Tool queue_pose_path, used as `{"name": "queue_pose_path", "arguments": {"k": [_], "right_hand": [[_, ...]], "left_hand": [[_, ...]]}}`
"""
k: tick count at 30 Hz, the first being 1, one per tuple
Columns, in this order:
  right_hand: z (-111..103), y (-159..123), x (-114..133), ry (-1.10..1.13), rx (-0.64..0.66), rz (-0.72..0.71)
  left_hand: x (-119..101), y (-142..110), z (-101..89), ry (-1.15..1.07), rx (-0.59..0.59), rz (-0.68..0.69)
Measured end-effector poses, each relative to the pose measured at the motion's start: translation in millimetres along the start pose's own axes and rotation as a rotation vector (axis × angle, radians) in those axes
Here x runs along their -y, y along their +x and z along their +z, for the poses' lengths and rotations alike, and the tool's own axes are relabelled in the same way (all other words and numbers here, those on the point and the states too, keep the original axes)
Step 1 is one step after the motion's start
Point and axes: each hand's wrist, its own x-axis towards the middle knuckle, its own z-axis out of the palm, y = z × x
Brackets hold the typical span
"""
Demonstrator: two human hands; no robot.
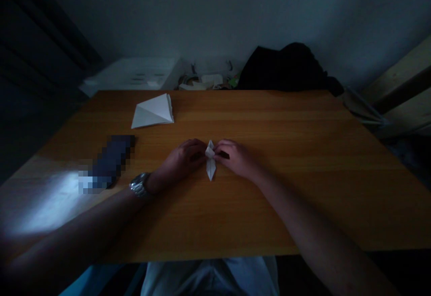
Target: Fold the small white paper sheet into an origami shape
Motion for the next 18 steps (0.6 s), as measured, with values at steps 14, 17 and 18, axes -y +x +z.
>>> {"name": "queue_pose_path", "arguments": {"k": [14, 17, 18], "right_hand": [[1.8, 2.4, 1.0, 0.006, -0.011, 0.04], [2.8, 2.0, 3.0, 0.026, -0.032, 0.082], [3.2, 1.9, 3.9, 0.052, -0.043, 0.108]], "left_hand": [[6.5, 3.3, 5.0, -0.012, -0.006, -0.041], [6.6, 3.6, 4.5, -0.025, -0.006, -0.048], [6.3, 3.6, 4.3, -0.03, -0.004, -0.053]]}}
